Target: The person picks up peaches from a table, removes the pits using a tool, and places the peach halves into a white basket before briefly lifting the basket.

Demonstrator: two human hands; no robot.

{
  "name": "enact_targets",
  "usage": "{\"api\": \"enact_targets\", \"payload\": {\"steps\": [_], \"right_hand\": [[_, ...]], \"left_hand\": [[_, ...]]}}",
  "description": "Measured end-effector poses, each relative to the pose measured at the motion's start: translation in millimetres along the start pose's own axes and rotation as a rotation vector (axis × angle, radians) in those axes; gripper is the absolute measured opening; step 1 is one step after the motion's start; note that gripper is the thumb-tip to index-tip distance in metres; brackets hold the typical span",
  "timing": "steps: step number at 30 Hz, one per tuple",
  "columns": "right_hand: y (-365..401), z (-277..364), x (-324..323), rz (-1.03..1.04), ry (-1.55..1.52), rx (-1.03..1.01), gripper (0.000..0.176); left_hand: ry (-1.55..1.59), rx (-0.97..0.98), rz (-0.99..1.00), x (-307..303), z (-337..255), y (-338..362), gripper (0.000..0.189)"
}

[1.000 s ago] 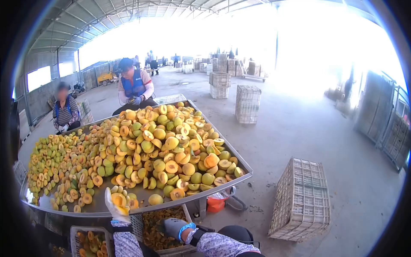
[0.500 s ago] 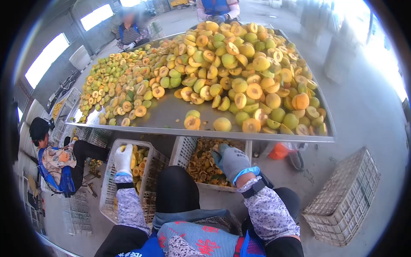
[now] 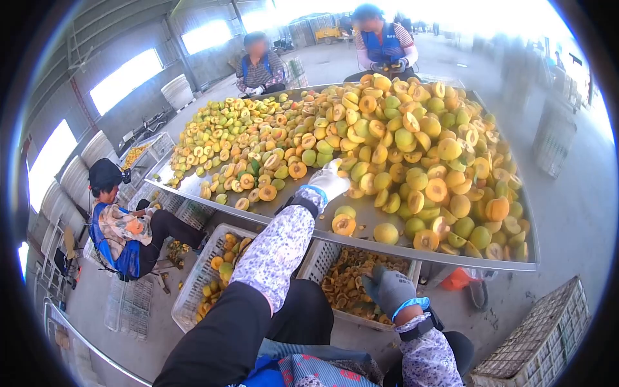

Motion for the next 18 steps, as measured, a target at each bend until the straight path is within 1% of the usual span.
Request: {"api": "enact_targets", "payload": {"steps": [2,3,6,7,9,11,12,14,15,18], "right_hand": [[2.9,-1.1,2.8,0.011,0.019,0.024,0.027],[2.9,0.4,2.0,-0.014,-0.017,-0.025,0.027],[0.3,2.4,8.1,0.041,-0.013,-0.005,0.031],[0.4,4.1,9.9,0.058,-0.012,-0.007,0.031],[-0.6,10.1,13.0,0.097,-0.011,-0.016,0.030],[-0.5,15.4,14.7,0.069,-0.034,-0.070,0.029],[-0.2,18.0,14.6,0.052,-0.045,-0.094,0.029],[1.4,20.0,15.2,0.065,-0.043,-0.060,0.029],[1.5,20.2,14.2,0.071,-0.040,-0.042,0.030],[2.5,22.3,6.3,0.066,-0.073,-0.047,0.029]], "left_hand": [[-0.006,-0.060,0.133,24.8,4.2,-15.7,0.086],[-0.024,-0.024,0.109,23.7,-0.8,-16.7,0.086],[-0.090,-0.013,0.122,20.4,-1.9,-16.8,0.083],[-0.098,0.014,0.137,22.2,4.7,-20.4,0.079],[-0.090,-0.023,0.190,28.6,17.1,-16.9,0.076],[-0.074,-0.050,0.215,28.6,18.7,-5.4,0.070],[-0.077,-0.036,0.223,27.1,15.6,-2.0,0.069],[-0.083,-0.009,0.248,30.4,10.0,5.7,0.068],[-0.078,0.033,0.200,33.8,7.6,5.2,0.064],[0.124,0.121,0.176,44.2,5.0,5.6,0.056]]}}
Point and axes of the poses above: each hand's wrist, its own y-axis away from the middle knuckle, its own x-axis out of the palm, z = x × y, the point moved 8 cm from there along -y, towards the middle knuckle, and after that the axes turned 7 degrees about x, right-handed, at the moved point
